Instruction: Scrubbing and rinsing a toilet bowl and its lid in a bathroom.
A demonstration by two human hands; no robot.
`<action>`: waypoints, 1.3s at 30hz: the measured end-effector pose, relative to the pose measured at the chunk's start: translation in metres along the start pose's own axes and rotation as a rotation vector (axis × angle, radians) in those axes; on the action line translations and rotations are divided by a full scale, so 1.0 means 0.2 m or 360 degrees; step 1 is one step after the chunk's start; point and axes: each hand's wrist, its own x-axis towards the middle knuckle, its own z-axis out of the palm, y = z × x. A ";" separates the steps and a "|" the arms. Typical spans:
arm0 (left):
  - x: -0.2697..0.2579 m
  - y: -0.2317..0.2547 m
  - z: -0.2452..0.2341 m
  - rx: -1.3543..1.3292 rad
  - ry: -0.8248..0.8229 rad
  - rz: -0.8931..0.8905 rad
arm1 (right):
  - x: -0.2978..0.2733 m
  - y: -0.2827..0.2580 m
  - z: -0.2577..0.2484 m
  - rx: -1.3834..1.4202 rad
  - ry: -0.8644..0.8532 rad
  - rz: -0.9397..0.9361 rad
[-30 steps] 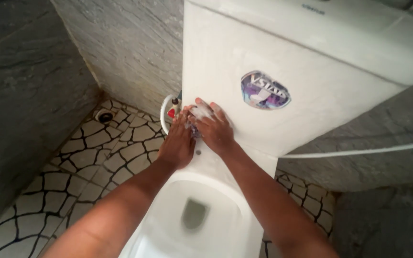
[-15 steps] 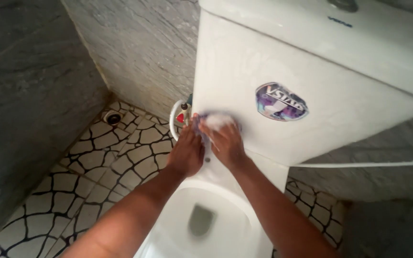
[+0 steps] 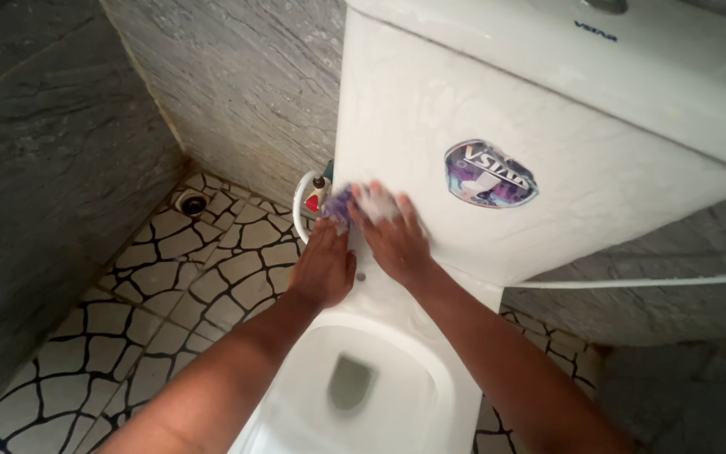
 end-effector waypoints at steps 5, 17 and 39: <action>-0.01 -0.07 0.09 0.0094 0.0160 0.0110 | 0.20 0.00 0.11 0.0234 0.0136 -0.0023; 0.00 -0.03 0.03 0.0039 0.0146 0.0214 | -0.44 0.09 0.19 0.0182 -0.0016 0.0523; 0.00 0.01 -0.02 0.0241 -0.0140 0.0181 | -0.05 -0.05 0.24 -0.0004 -0.0028 0.0331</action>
